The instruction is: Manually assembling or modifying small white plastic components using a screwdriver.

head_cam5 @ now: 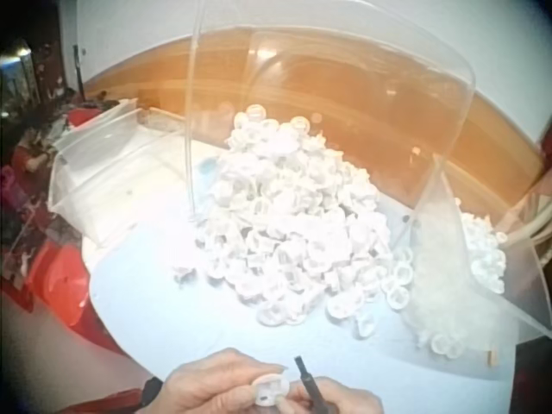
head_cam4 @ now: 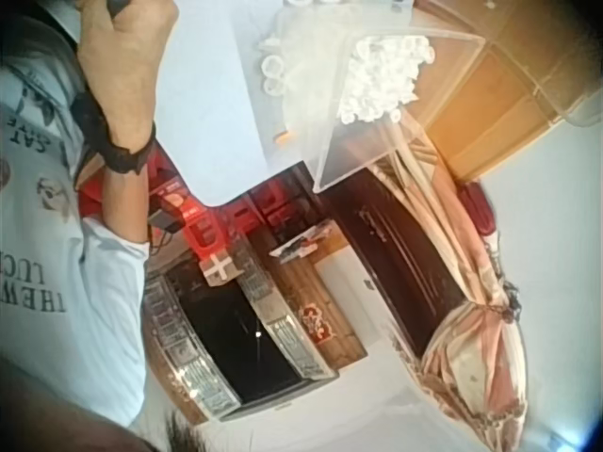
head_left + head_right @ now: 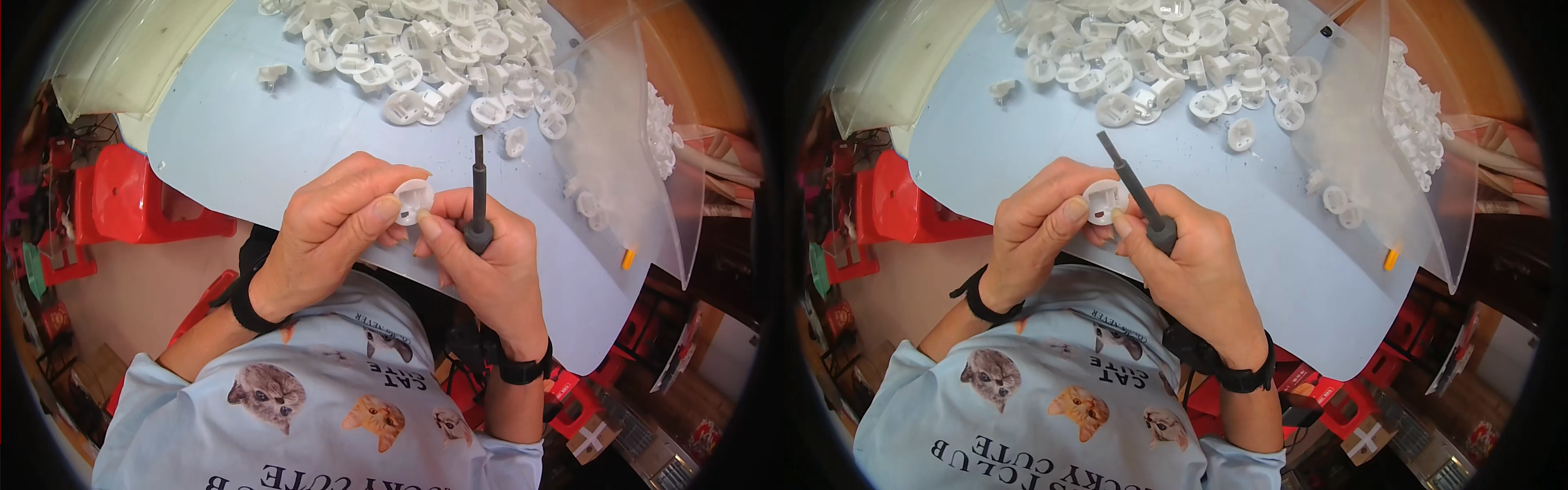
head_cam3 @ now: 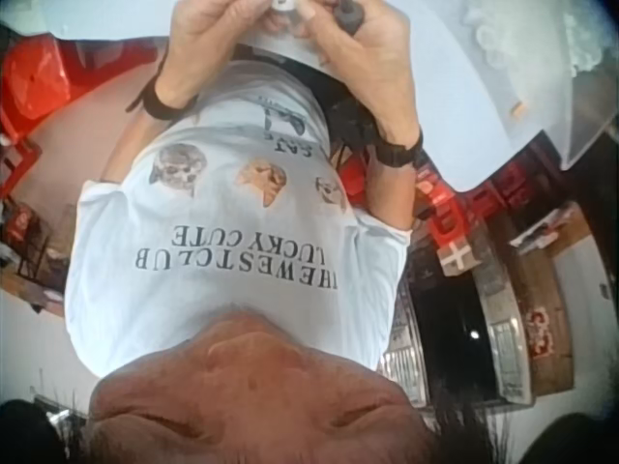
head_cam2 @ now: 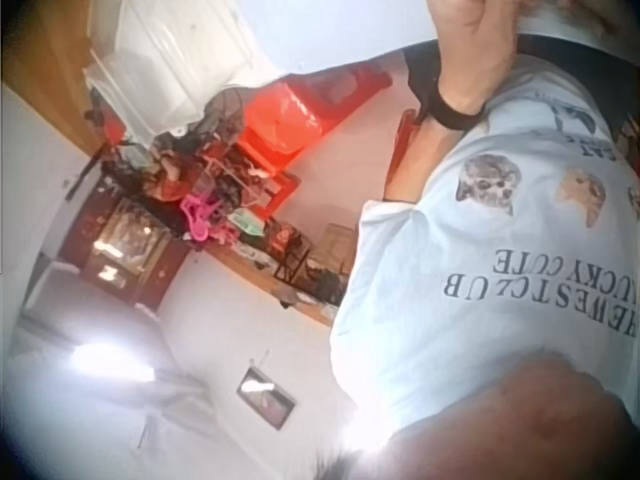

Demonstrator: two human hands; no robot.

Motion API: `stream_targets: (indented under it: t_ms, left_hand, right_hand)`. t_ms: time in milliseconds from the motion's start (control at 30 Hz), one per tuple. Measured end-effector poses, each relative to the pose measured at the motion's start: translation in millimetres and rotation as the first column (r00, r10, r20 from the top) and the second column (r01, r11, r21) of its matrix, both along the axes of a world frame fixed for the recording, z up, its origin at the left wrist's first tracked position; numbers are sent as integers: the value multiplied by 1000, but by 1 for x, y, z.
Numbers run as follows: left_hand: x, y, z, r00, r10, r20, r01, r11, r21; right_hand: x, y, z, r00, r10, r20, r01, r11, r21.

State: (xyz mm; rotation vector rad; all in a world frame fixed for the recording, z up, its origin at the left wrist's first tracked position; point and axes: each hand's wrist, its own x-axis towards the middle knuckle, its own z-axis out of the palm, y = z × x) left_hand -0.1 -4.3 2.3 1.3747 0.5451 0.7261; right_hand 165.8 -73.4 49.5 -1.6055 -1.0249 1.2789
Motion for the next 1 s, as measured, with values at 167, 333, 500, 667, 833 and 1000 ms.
stream_targets:
  t_ms: [167,333,500,667,833,1000]
  left_hand:
    - [2,-1,1,1000,10,-16,-10,1000,-14]
    - [3,-1,0,1000,21,-6,-21,1000,-16]
    - [4,-1,1,999,23,-34,-23,1000,-4]
    - [3,-2,0,999,33,-38,-33,999,-8]
    - [3,-1,-2,999,24,-22,-23,1000,18]
    - [2,-1,-5,1000,16,-5,-16,1000,27]
  right_hand:
    - [3,0,-4,998,34,54,-34,999,-2]
    - [5,2,-4,997,56,52,-55,998,-20]
    - [4,3,-6,997,57,56,-57,998,-11]
    - [3,3,-7,998,52,27,-52,999,-7]
    - [1,5,-8,998,52,22,-51,998,-22]
    - [0,5,-12,1000,31,1,-31,998,-55]
